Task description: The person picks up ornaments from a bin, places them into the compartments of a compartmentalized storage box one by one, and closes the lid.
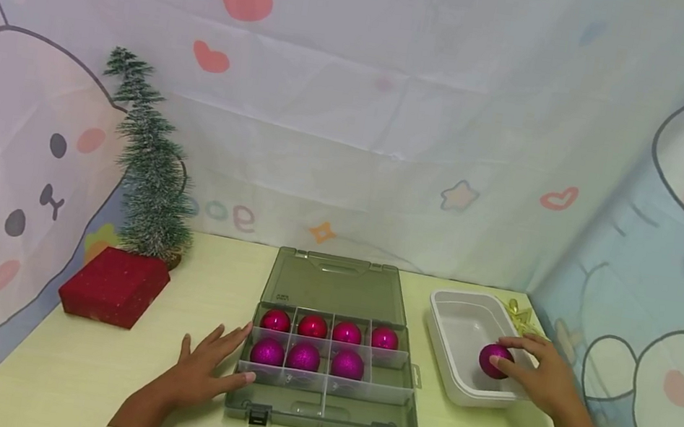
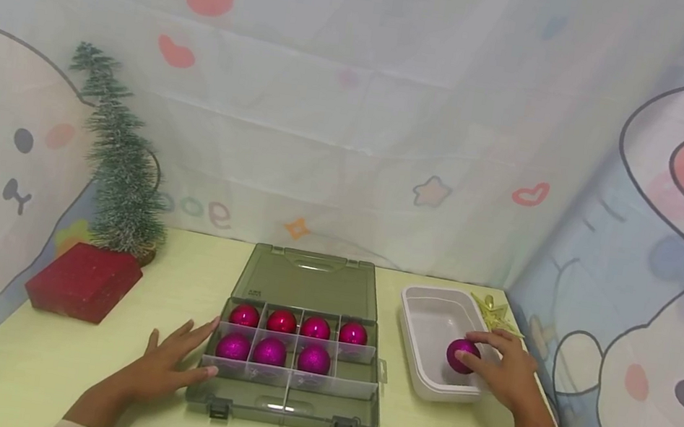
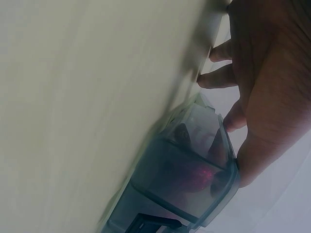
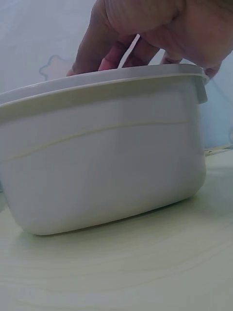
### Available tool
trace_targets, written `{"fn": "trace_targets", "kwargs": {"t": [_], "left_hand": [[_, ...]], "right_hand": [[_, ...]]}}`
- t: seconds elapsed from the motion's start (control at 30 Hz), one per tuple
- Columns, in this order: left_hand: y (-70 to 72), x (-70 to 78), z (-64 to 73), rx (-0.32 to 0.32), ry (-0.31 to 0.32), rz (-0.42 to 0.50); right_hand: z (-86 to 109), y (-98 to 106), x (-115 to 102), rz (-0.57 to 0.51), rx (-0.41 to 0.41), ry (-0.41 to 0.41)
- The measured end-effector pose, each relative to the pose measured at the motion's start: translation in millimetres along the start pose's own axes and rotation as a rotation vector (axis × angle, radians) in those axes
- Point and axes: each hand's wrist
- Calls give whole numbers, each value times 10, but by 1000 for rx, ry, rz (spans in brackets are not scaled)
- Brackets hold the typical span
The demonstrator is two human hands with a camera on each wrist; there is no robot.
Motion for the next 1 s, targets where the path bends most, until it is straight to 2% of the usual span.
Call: {"fn": "trace_targets", "kwargs": {"t": [0.17,0.47,0.7,1.0], "left_hand": [[-4,-7,2,4,-2,-3],[2,7,8,3,-1,-7],[13,23,5,0,1,-11],[10,13,5,-3,5,-13]], "right_hand": [[7,-69,-71,-43,84,59],[9,-156,-88,-76,175,137],[28,-140,-104,-127,198,129],[73,-142,-151,-287,172,111]]}}
Point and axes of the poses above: each hand's wrist, its own z-axis away from the middle knuckle, its own y-axis out of the back of the hand, x = y × z, and after that the axes turned 2 degrees about -y, right-handed
